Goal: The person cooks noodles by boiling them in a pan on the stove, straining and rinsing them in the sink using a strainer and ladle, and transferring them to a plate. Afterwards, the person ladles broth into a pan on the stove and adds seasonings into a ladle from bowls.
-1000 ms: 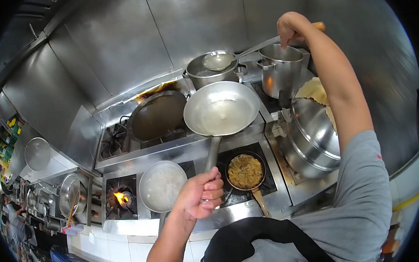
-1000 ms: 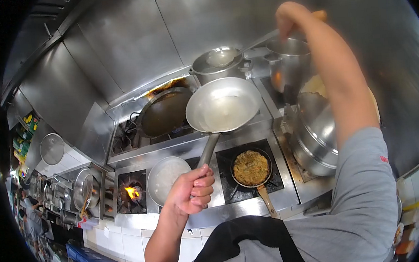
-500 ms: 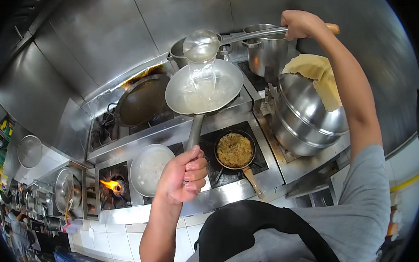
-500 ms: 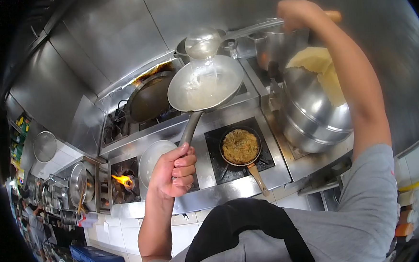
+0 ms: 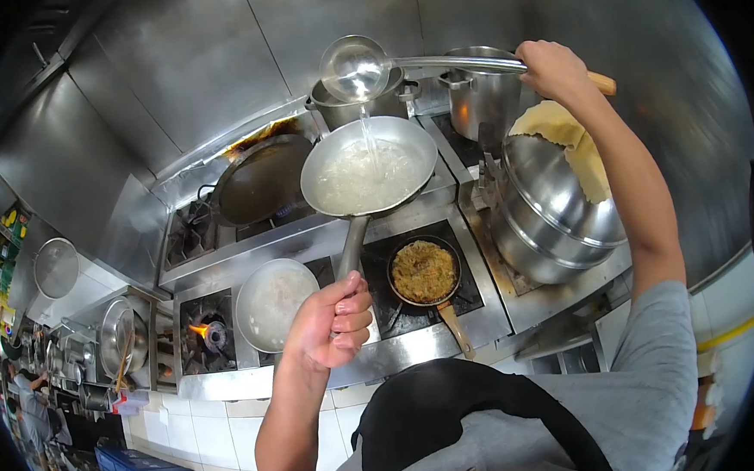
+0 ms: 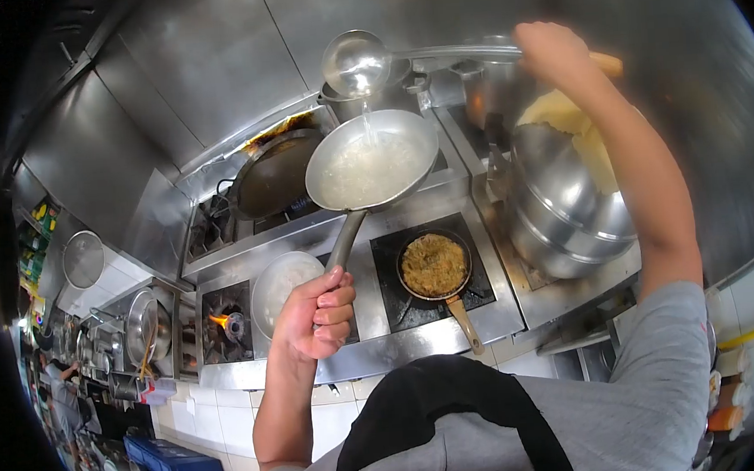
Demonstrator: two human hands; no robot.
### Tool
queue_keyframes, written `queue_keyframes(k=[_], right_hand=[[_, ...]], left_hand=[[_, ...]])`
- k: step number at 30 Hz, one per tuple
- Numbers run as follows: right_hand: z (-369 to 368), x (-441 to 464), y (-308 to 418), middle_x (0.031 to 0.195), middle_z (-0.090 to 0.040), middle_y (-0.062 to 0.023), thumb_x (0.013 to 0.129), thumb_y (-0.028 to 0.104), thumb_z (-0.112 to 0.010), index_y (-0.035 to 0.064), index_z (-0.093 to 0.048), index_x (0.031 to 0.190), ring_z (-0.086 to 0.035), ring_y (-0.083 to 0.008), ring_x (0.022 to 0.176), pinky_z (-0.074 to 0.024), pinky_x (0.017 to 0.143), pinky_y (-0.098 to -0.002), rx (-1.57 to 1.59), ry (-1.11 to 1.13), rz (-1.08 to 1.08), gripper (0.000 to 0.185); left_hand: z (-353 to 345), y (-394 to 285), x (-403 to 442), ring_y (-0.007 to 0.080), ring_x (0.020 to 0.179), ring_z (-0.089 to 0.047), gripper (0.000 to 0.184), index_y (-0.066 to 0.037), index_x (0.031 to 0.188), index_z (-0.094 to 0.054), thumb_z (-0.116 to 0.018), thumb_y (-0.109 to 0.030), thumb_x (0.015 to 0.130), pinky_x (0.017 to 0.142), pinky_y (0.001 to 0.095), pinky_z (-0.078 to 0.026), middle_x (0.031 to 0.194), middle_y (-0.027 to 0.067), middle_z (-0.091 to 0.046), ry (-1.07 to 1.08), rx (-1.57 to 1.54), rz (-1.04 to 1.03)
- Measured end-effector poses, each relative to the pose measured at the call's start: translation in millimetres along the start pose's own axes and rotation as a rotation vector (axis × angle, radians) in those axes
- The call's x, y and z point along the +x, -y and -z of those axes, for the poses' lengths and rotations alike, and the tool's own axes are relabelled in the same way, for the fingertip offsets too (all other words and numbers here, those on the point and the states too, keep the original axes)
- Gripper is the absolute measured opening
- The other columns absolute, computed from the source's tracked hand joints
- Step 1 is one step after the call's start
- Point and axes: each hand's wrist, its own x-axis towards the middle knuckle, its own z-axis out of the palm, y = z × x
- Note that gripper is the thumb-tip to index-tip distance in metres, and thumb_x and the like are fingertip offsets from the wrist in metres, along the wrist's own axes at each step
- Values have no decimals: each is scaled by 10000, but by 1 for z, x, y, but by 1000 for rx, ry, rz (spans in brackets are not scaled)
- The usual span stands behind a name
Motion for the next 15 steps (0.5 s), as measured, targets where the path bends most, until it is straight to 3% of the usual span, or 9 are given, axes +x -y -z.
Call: queue_keyframes(k=[6,15], right_hand=[[-16,64,16,867,-697,-159,771,105,-648,42,-688,909,-677,-343,872,-548,754,-445,-75,-156,53,156],[-65,134,64,945,-723,-114,808,109,-623,102,-730,919,-703,-288,914,-572,755,-379,-114,-3,-12,155]], left_hand=[[3,0,5,44,424,-299,222,-76,906,-487,-424,-250,1028,325,209,-244,604,-55,-346,16,-2,-8],[3,-2,8,47,440,-308,212,-93,899,-469,-425,-254,1029,337,211,-255,614,-53,-349,16,-17,-13]])
